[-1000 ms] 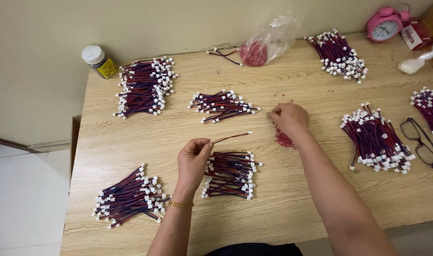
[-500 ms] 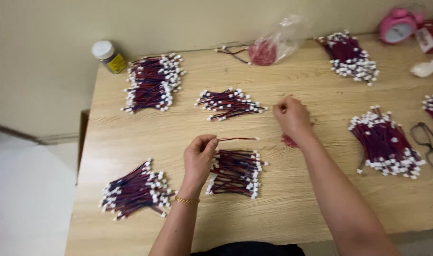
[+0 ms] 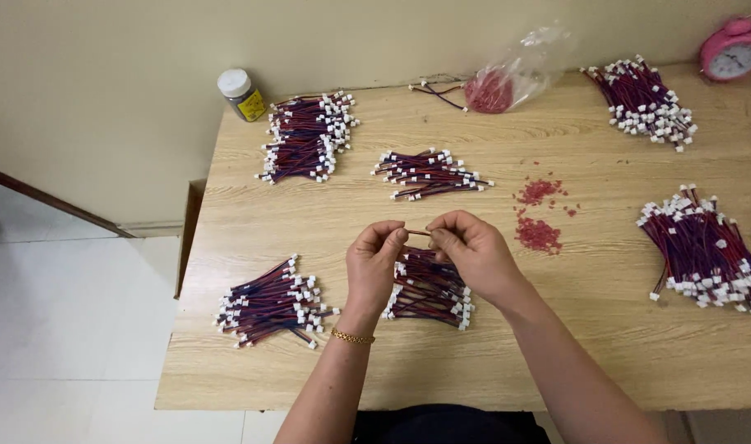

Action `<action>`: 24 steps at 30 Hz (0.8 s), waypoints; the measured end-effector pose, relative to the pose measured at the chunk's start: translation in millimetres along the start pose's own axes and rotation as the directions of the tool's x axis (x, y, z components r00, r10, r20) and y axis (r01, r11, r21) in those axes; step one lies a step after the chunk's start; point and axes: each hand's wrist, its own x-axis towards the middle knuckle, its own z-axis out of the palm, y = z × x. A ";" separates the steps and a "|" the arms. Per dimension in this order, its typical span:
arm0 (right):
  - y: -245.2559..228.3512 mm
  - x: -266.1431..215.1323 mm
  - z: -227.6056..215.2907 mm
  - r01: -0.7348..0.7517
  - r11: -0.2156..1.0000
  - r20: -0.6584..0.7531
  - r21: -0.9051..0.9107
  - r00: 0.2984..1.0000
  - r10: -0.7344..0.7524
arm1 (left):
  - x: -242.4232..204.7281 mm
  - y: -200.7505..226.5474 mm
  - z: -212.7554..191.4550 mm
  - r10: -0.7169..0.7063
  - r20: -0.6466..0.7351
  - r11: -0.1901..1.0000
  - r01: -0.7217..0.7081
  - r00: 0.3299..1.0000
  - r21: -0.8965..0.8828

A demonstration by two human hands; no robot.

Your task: Sorting and assembling small wire harnesses by adding beads and bundling them

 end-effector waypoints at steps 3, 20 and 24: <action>-16.2 -6.5 3.1 0.016 0.999 -0.020 -0.052 1.000 -0.017 | -7.5 10.2 -0.5 -0.002 0.003 1.000 0.002 1.000 -0.025; -45.6 -18.9 5.7 0.423 0.622 0.078 -0.659 0.861 -0.503 | -19.9 19.5 4.6 -0.004 0.136 0.997 0.015 0.991 -0.080; -42.8 -16.3 1.9 0.485 0.446 0.155 -0.753 0.788 -0.596 | -20.4 20.8 3.8 0.026 0.200 0.996 -0.009 0.980 -0.084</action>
